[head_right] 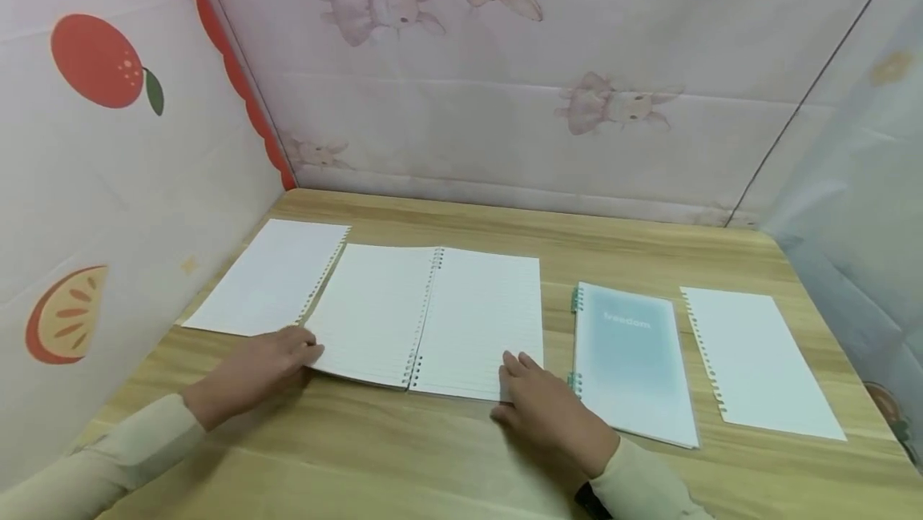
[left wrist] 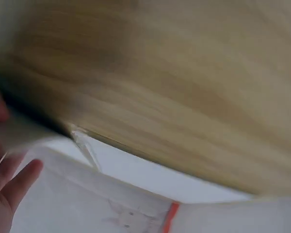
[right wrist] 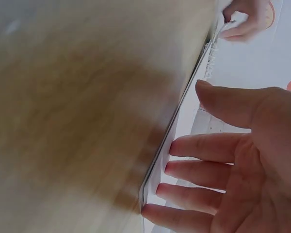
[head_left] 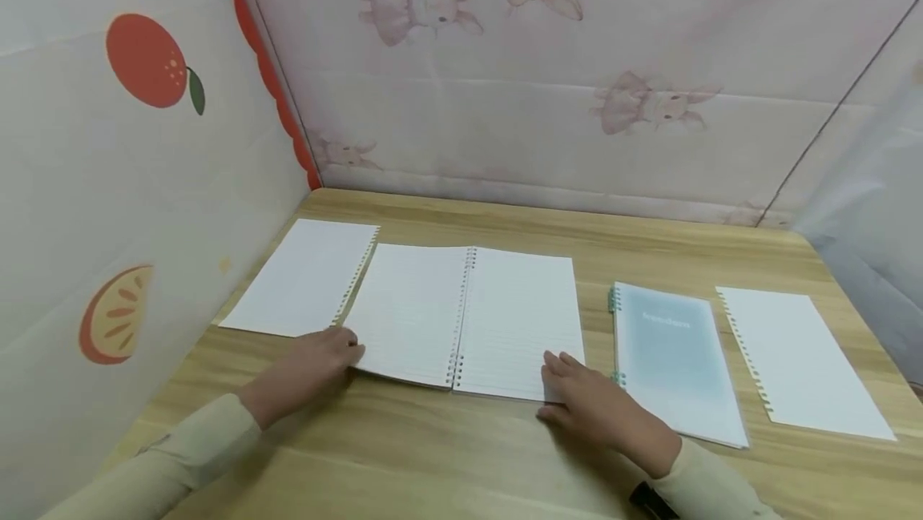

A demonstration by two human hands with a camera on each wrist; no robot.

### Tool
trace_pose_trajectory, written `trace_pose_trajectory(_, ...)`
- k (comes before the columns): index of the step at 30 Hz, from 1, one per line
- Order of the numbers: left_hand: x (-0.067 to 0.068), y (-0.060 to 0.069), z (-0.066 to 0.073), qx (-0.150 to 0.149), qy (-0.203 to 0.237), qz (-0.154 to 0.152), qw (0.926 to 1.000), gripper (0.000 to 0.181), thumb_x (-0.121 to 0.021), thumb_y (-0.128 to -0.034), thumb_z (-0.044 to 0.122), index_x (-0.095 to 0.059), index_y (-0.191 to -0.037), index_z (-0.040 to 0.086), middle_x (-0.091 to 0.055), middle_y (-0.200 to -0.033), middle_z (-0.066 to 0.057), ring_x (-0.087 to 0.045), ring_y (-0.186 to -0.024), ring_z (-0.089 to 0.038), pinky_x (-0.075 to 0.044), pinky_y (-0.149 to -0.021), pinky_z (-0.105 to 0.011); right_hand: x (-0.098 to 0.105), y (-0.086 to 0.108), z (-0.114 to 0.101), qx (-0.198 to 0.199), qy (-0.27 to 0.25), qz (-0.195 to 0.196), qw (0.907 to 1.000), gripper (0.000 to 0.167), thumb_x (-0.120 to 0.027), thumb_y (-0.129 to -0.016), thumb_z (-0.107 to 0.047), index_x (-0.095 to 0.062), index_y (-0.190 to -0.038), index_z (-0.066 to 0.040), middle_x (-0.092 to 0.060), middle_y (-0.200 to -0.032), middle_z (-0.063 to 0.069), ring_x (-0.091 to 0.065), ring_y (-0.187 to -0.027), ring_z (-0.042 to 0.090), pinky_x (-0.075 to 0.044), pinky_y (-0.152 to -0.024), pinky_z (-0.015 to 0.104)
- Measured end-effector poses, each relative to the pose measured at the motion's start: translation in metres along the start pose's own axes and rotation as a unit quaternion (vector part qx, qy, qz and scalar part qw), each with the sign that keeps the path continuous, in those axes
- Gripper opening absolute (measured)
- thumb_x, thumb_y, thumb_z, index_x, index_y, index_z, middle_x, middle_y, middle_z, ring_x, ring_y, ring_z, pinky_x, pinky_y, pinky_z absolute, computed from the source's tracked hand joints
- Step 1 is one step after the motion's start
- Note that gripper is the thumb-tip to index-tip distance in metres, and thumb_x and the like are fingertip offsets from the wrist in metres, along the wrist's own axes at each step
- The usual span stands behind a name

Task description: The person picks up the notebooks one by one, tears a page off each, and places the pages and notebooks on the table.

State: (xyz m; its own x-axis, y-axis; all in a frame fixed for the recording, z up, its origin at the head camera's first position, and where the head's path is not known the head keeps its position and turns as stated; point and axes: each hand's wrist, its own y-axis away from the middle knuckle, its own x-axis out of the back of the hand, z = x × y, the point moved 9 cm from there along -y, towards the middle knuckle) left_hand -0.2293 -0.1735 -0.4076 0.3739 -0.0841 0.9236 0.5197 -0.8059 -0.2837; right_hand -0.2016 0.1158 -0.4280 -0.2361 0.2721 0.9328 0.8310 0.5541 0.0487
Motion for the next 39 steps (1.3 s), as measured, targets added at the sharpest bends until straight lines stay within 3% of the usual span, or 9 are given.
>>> trace_pose_trajectory(3, 0.015, -0.001, -0.018, 0.082, 0.111, 0.093, 0.986, 0.027, -0.076, -0.069, -0.005, -0.069, -0.092, 0.008, -0.059, -0.105, -0.012, -0.057, -0.103, -0.03, -0.055, -0.068, -0.036, -0.001, 0.001, 0.001, -0.001, 0.0, -0.002, 1.0, 0.054, -0.065, -0.091, -0.027, -0.055, -0.126, 0.013, -0.044, -0.139, 0.031, -0.04, -0.128, 0.049, -0.037, -0.102, 0.057)
trace_pose_trajectory(6, 0.018, -0.001, -0.035, 0.189, 0.222, 0.13, 0.9478, 0.035, -0.074, -0.0726, -0.003, -0.063, -0.104, 0.007, -0.048, -0.126, -0.022, -0.047, -0.118, -0.042, -0.052, -0.08, -0.05, -0.002, 0.002, 0.002, -0.01, -0.006, -0.004, 0.9999, 0.055, -0.065, -0.091, -0.027, -0.054, -0.127, 0.013, -0.043, -0.14, 0.03, -0.038, -0.13, 0.049, -0.036, -0.103, 0.057)
trace_pose_trajectory(8, 0.009, 0.0, -0.043, 0.274, 0.348, 0.12, 0.8885, 0.052, -0.071, -0.0793, -0.001, -0.051, -0.126, 0.005, -0.036, -0.14, -0.024, -0.043, -0.124, -0.044, -0.048, -0.092, -0.05, -0.002, 0.003, 0.003, -0.016, -0.009, -0.006, 0.9998, 0.056, -0.065, -0.091, -0.028, -0.053, -0.127, 0.013, -0.042, -0.141, 0.03, -0.037, -0.131, 0.048, -0.035, -0.103, 0.057)
trace_pose_trajectory(13, -0.014, 0.017, -0.041, 0.431, 0.594, 0.127, 0.6671, 0.09, -0.052, -0.0911, -0.002, 0.012, -0.153, 0.014, -0.012, -0.157, -0.018, -0.045, -0.124, -0.029, -0.046, -0.083, -0.012, -0.005, 0.003, 0.002, -0.016, -0.008, -0.013, 0.9998, 0.058, -0.065, -0.091, -0.029, -0.051, -0.129, 0.013, -0.041, -0.142, 0.029, -0.037, -0.132, 0.048, -0.035, -0.103, 0.056)
trace_pose_trajectory(14, -0.015, 0.019, -0.039, 0.441, 0.613, 0.139, 0.6405, 0.092, -0.05, -0.0913, -0.003, 0.017, -0.152, 0.015, -0.01, -0.158, -0.017, -0.041, -0.127, -0.028, -0.044, -0.08, -0.009, -0.005, 0.002, 0.002, -0.014, -0.006, -0.014, 0.9998, 0.058, -0.065, -0.091, -0.029, -0.051, -0.129, 0.013, -0.041, -0.142, 0.029, -0.037, -0.132, 0.047, -0.036, -0.103, 0.056)
trace_pose_trajectory(16, -0.013, 0.02, -0.034, 0.447, 0.625, 0.167, 0.6183, 0.093, -0.051, -0.0922, -0.001, 0.019, -0.151, 0.014, -0.009, -0.159, -0.015, -0.034, -0.134, -0.028, -0.042, -0.083, -0.007, -0.006, 0.002, 0.002, -0.014, -0.006, -0.017, 0.9997, 0.059, -0.065, -0.091, -0.03, -0.051, -0.13, 0.012, -0.041, -0.143, 0.029, -0.036, -0.133, 0.047, -0.035, -0.103, 0.056)
trace_pose_trajectory(20, -0.004, 0.006, -0.022, 0.399, 0.63, 0.235, 0.6234, 0.095, -0.059, -0.0902, -0.004, 0.011, -0.153, 0.013, -0.007, -0.161, -0.01, -0.01, -0.145, -0.034, -0.035, -0.101, -0.012, -0.006, 0.003, 0.004, -0.015, -0.003, -0.017, 0.9997, 0.059, -0.065, -0.091, -0.03, -0.051, -0.131, 0.011, -0.04, -0.144, 0.028, -0.036, -0.133, 0.046, -0.035, -0.104, 0.056)
trace_pose_trajectory(29, 0.029, -0.041, 0.014, 0.226, 0.582, 0.303, 0.7199, 0.1, -0.052, -0.0803, -0.024, 0.0, -0.155, 0.018, -0.005, -0.161, -0.007, -0.02, -0.144, -0.026, -0.035, -0.106, -0.024, 0.0, 0.005, 0.002, 0.01, 0.006, -0.004, 0.9999, 0.056, -0.067, -0.09, -0.028, -0.054, -0.129, 0.01, -0.045, -0.14, 0.027, -0.041, -0.13, 0.046, -0.038, -0.1, 0.056)
trace_pose_trajectory(39, 0.045, -0.082, 0.047, 0.157, 0.5, 0.262, 0.8103, 0.095, -0.061, -0.0755, -0.02, -0.009, -0.153, 0.0, -0.009, -0.159, -0.017, -0.026, -0.14, -0.037, -0.05, -0.087, -0.043, 0.003, 0.002, 0.007, 0.033, -0.014, -0.019, 0.9992, 0.035, -0.057, -0.096, -0.021, -0.059, -0.12, 0.005, -0.049, -0.137, 0.025, -0.043, -0.129, 0.043, -0.037, -0.102, 0.055)
